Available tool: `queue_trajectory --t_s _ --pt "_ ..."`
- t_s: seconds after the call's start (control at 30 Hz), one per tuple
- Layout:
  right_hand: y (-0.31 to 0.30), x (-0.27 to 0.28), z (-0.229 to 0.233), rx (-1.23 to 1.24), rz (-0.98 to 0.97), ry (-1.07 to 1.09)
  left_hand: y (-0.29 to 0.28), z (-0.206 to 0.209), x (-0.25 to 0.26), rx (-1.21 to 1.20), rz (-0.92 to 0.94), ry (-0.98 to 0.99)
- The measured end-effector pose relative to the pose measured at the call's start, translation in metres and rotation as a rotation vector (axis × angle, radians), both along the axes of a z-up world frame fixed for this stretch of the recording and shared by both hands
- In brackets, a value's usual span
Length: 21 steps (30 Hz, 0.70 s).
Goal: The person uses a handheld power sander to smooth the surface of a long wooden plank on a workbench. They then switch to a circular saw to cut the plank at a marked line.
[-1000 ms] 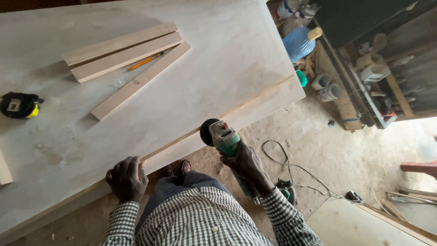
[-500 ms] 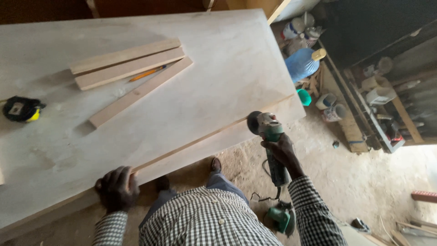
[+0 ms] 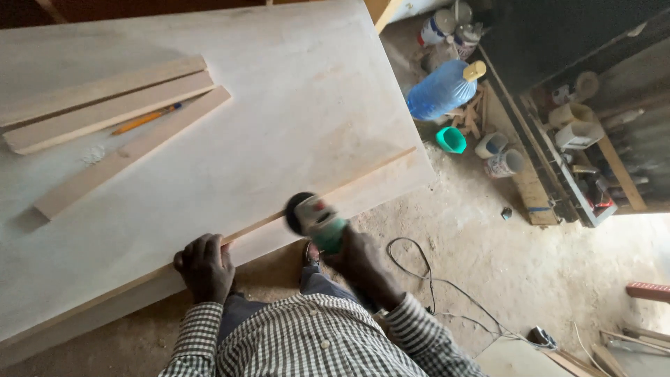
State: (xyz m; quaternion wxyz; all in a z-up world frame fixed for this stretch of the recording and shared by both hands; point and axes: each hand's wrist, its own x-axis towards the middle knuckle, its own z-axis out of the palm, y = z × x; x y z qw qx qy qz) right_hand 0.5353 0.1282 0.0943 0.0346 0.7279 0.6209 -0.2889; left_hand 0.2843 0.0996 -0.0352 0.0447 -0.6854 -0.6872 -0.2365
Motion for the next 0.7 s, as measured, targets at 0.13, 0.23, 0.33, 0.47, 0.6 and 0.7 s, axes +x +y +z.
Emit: queue_trajectory --t_s 0.13,0.23,0.33,0.47,0.6,0.7 --pt "-0.01 -0.019 0.005 -0.013 0.019 0.16 -0.001 0.008 0.0 0.051 -0.015 -0.007" --pt "-0.003 0.013 -0.008 0.063 0.011 0.225 0.003 -0.005 -0.001 0.03 0.002 -0.005" --pt "0.012 0.062 -0.015 0.002 -0.181 0.106 0.003 -0.022 -0.006 0.178 0.021 0.081" --pt "0.044 0.119 -0.003 0.055 -0.392 0.187 0.004 -0.015 -0.004 0.207 0.0 0.057" --pt "0.07 0.11 0.032 -0.01 -0.489 -0.024 0.0 0.002 0.0 0.048 -0.015 0.006" --pt "0.06 0.131 -0.051 0.155 -0.348 0.069 0.003 0.008 0.002 0.084 -0.005 -0.003"
